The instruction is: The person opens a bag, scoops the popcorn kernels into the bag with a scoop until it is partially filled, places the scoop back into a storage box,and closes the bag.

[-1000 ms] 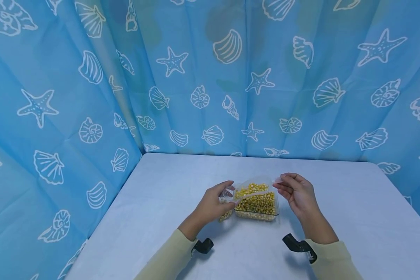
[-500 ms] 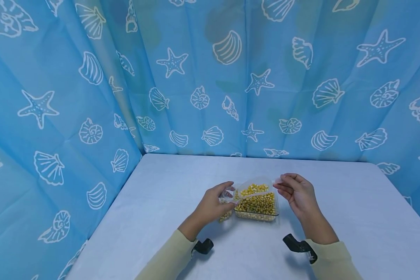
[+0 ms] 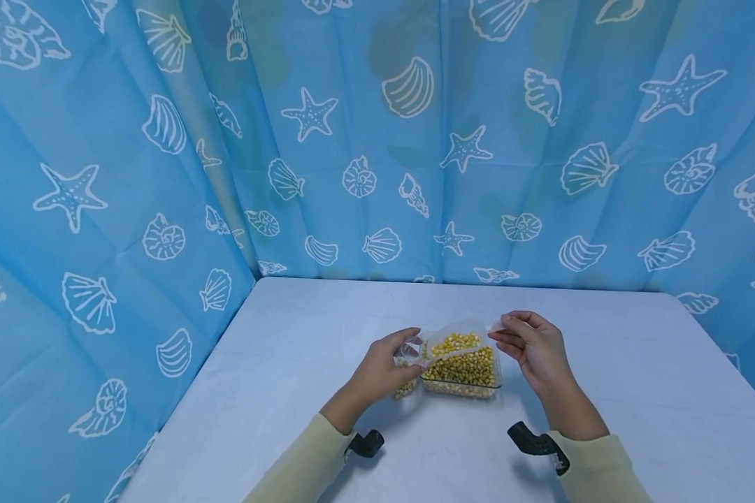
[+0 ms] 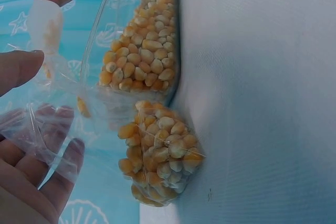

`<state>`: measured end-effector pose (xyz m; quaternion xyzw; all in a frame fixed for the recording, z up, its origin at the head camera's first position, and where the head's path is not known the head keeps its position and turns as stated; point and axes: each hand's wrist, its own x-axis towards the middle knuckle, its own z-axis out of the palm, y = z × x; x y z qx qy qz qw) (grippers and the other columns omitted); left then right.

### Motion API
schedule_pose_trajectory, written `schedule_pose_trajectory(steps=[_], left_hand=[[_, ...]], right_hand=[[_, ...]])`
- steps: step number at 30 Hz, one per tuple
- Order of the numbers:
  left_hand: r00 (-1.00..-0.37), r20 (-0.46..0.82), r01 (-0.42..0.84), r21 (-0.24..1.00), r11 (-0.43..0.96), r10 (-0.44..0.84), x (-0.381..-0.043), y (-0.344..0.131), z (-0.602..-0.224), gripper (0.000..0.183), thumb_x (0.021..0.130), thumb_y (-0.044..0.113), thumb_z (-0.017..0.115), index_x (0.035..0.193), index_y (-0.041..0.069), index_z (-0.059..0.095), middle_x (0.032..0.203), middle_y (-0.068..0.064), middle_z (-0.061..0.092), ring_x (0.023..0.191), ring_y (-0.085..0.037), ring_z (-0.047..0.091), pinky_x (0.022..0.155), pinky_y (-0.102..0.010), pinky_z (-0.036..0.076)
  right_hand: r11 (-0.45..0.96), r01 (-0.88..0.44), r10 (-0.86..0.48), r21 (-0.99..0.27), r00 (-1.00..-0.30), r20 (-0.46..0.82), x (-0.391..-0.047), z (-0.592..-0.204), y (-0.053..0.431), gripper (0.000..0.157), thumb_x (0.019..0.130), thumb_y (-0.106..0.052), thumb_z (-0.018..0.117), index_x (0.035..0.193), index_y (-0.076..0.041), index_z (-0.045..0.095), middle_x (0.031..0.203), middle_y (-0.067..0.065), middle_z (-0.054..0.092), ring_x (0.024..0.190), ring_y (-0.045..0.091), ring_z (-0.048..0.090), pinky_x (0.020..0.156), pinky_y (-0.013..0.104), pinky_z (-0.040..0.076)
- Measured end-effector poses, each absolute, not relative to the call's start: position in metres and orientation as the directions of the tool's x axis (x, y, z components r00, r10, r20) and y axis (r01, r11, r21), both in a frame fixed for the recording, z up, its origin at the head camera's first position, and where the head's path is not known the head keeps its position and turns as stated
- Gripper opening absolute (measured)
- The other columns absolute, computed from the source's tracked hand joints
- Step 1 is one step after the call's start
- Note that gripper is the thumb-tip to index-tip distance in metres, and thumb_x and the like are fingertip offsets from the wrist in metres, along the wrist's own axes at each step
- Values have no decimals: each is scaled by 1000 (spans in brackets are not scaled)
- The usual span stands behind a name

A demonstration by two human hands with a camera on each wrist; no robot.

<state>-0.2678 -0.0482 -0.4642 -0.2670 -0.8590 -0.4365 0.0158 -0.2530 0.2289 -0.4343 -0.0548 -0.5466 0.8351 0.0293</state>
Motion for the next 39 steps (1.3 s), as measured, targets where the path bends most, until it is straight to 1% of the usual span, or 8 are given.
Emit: schedule_pose_trajectory(steps=[5, 12, 19, 21, 27, 29, 34, 39], left_hand=[[-857, 259, 472, 741, 478, 445, -268, -48, -465, 64, 86, 20, 75, 144, 15, 47, 123, 6, 61, 98, -4, 60, 91, -37, 49], [-857, 254, 470, 741, 479, 447, -268, -48, -465, 64, 86, 19, 75, 143, 15, 47, 123, 7, 61, 98, -4, 59, 90, -36, 48], [-854, 257, 474, 742, 474, 452, -268, -48, -464, 64, 86, 21, 75, 144, 15, 47, 122, 7, 61, 98, -4, 60, 89, -36, 49], [-852, 260, 478, 742, 471, 455, -267, -48, -464, 64, 87, 22, 75, 144, 15, 47, 122, 7, 61, 98, -4, 60, 89, -36, 49], [-852, 257, 476, 743, 471, 456, -266, -48, -464, 64, 87, 23, 75, 143, 15, 47, 122, 6, 61, 98, -3, 60, 89, -36, 49], [-854, 253, 473, 742, 475, 455, -265, -48, -463, 64, 87, 23, 75, 143, 15, 47, 122, 7, 61, 98, -3, 60, 89, -36, 49], [-856, 251, 471, 740, 480, 452, -265, -47, -462, 64, 87, 21, 75, 143, 13, 47, 122, 7, 61, 99, -4, 59, 89, -36, 49], [-854, 256, 474, 742, 474, 454, -265, -48, -462, 64, 87, 20, 75, 144, 13, 47, 122, 6, 61, 98, -4, 59, 89, -36, 49]], right_hand=[[-384, -5, 112, -923, -993, -40, -252, -433, 228, 29, 90, -23, 73, 108, -7, 57, 88, 5, 70, 82, 18, 71, 72, 29, 55], [-345, -31, 109, -938, -994, -7, -249, -430, 226, 27, 90, -22, 72, 108, -6, 57, 87, 4, 71, 81, 17, 71, 71, 29, 55], [-318, -54, 102, -946, -995, 22, -248, -429, 225, 38, 91, -21, 71, 114, 3, 53, 87, 4, 71, 80, 17, 71, 71, 30, 56], [-314, -61, 98, -948, -995, 32, -248, -429, 225, 39, 91, -21, 71, 114, 4, 53, 87, 4, 71, 80, 17, 71, 71, 30, 55], [-308, -66, 91, -949, -995, 40, -248, -430, 226, 24, 92, -21, 70, 106, -6, 58, 87, 3, 71, 80, 17, 72, 71, 30, 55], [-305, -61, 92, -950, -995, 35, -248, -430, 226, 23, 92, -21, 70, 106, -7, 59, 87, 3, 71, 80, 17, 72, 72, 30, 55], [-291, -52, 98, -955, -995, 24, -248, -430, 226, 27, 92, -22, 70, 108, -4, 57, 88, 3, 71, 81, 17, 71, 72, 30, 55], [-292, -52, 99, -955, -995, 24, -248, -430, 226, 35, 92, -21, 70, 113, 2, 54, 87, 3, 71, 81, 17, 71, 72, 30, 55]])
